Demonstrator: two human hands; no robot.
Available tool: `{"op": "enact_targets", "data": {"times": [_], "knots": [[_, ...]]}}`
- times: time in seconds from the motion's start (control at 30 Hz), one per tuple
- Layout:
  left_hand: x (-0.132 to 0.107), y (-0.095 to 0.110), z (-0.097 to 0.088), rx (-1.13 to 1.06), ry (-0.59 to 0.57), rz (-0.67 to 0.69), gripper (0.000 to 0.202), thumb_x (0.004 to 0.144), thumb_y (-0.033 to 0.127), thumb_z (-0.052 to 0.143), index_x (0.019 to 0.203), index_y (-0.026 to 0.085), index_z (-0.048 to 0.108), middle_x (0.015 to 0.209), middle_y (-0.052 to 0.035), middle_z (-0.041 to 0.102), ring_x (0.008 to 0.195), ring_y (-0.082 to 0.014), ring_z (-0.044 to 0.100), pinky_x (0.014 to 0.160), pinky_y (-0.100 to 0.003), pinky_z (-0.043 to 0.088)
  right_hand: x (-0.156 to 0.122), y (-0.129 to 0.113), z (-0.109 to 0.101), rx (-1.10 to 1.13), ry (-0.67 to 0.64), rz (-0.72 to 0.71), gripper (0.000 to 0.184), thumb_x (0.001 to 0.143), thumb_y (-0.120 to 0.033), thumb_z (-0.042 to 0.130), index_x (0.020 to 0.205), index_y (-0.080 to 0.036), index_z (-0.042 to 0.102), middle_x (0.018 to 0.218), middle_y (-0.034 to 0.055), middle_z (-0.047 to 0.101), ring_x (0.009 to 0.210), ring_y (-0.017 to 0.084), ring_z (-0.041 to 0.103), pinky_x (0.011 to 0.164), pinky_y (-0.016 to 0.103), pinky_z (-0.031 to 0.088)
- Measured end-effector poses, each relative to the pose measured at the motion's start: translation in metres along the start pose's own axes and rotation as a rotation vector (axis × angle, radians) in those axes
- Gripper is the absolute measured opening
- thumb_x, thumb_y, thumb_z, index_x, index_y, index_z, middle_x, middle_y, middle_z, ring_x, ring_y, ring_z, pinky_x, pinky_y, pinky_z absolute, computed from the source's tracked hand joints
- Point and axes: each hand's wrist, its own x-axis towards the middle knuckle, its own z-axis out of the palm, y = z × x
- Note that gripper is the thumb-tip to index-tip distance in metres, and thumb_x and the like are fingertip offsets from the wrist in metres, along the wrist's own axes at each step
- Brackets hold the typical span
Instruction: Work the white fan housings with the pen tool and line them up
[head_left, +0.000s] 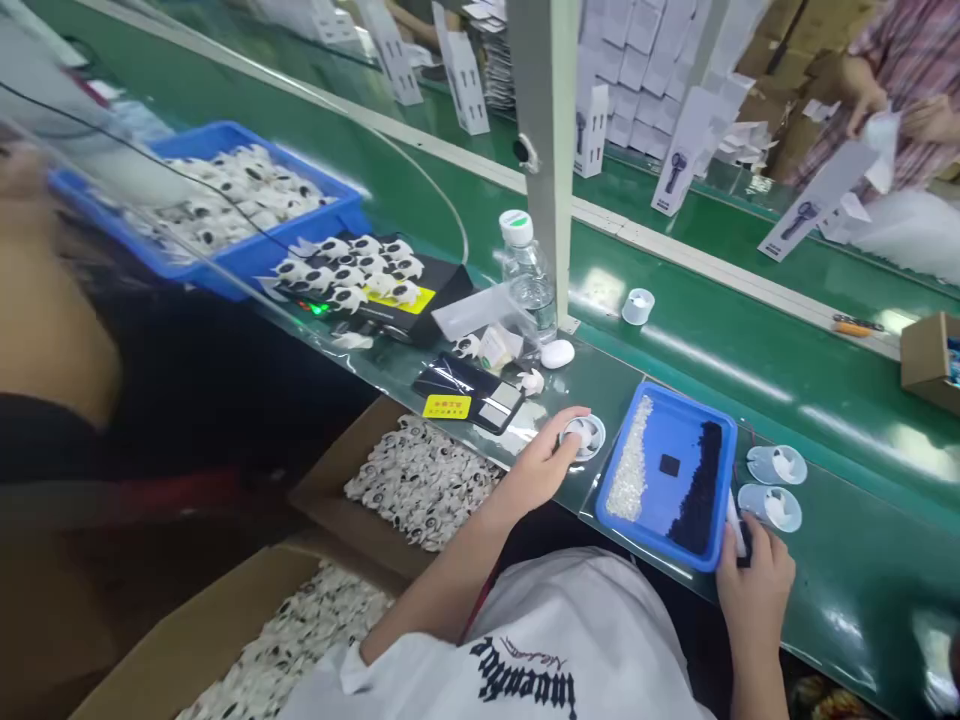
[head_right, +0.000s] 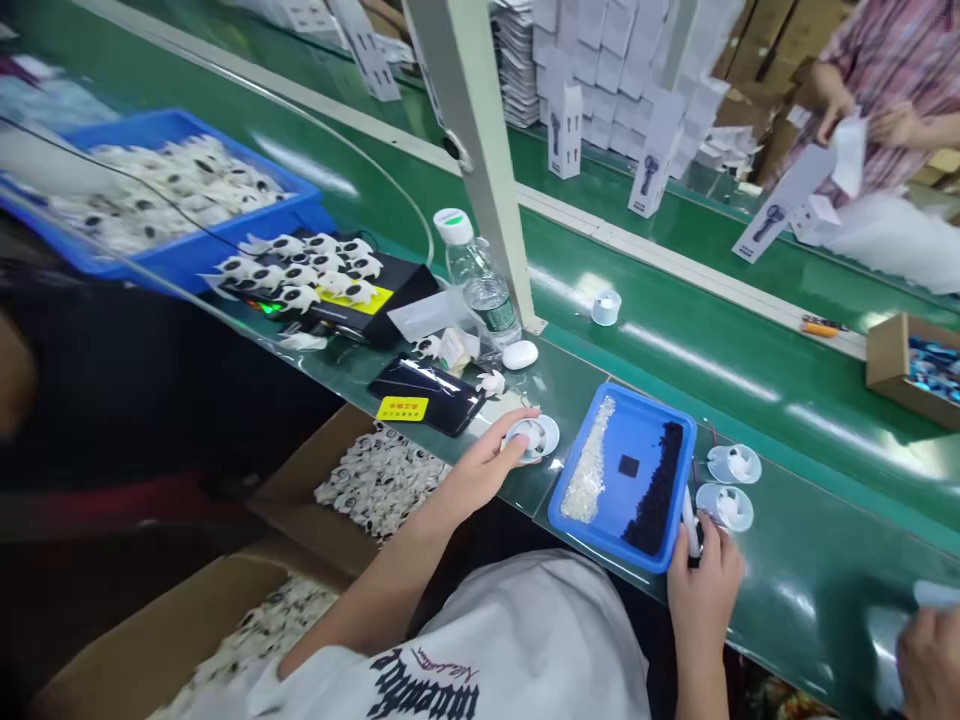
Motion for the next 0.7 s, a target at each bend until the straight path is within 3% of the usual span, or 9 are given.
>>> {"op": "enact_targets", "data": {"times": [0.13,0.27,0.43,0.57,0.7], "knots": [[0.01,-0.012,-0.002,0.215,0.09,0.023,0.038,0.088,0.027,0.047,0.123,0.021,0.062,0.132,-0.0112,0.058,0.125,-0.0255,0.052,0.098,-0.04,0.052,0.017,0.001,0.002,-0.036,-0.083,0.031,0.067,0.089,-0.067,0.038,0.102,-0.01,0.07,0.087,0.0192,0.067,0.08,0.033,0.06,0.075,0.047,0.045],[0.014,-0.016,-0.007,0.409,0.151,0.23,0.044,0.09,0.032,0.05,0.131,0.019,0.054,0.136,-0.0146,0.056,0.132,-0.0267,0.048,0.113,-0.046,0.038,0.02,-0.002,-0.006,-0.066,-0.223,0.204,0.071,0.088,-0.073,0.029,0.097,-0.013,0.067,0.078,0.016,0.068,0.071,0.03,0.062,0.063,0.04,0.045],[0.018,-0.031,-0.016,0.649,0.072,0.453,0.038,0.083,0.043,0.064,0.117,0.025,0.064,0.13,-0.013,0.06,0.125,-0.0307,0.051,0.107,-0.05,0.042,0.003,-0.012,-0.029,-0.039,-0.104,0.332,0.073,0.084,-0.078,0.032,0.097,-0.014,0.064,0.077,0.0156,0.068,0.068,0.03,0.065,0.061,0.038,0.047],[0.025,-0.042,-0.018,0.692,0.085,0.549,0.022,0.086,0.041,0.061,0.099,0.027,0.071,0.112,-0.0109,0.065,0.109,-0.0273,0.059,0.097,-0.043,0.05,-0.001,-0.024,-0.04,0.0,-0.011,0.285,0.072,0.083,-0.08,0.034,0.094,-0.015,0.064,0.073,0.013,0.067,0.064,0.027,0.065,0.062,0.037,0.048],[0.029,-0.044,-0.016,0.7,0.073,0.552,0.018,0.084,0.039,0.062,0.092,0.024,0.068,0.104,-0.0105,0.063,0.1,-0.0247,0.061,0.089,-0.038,0.053,0.011,-0.038,-0.034,0.125,-0.049,0.226,0.062,0.085,-0.076,0.04,0.093,-0.017,0.061,0.073,0.0108,0.067,0.064,0.024,0.064,0.06,0.035,0.049]]}}
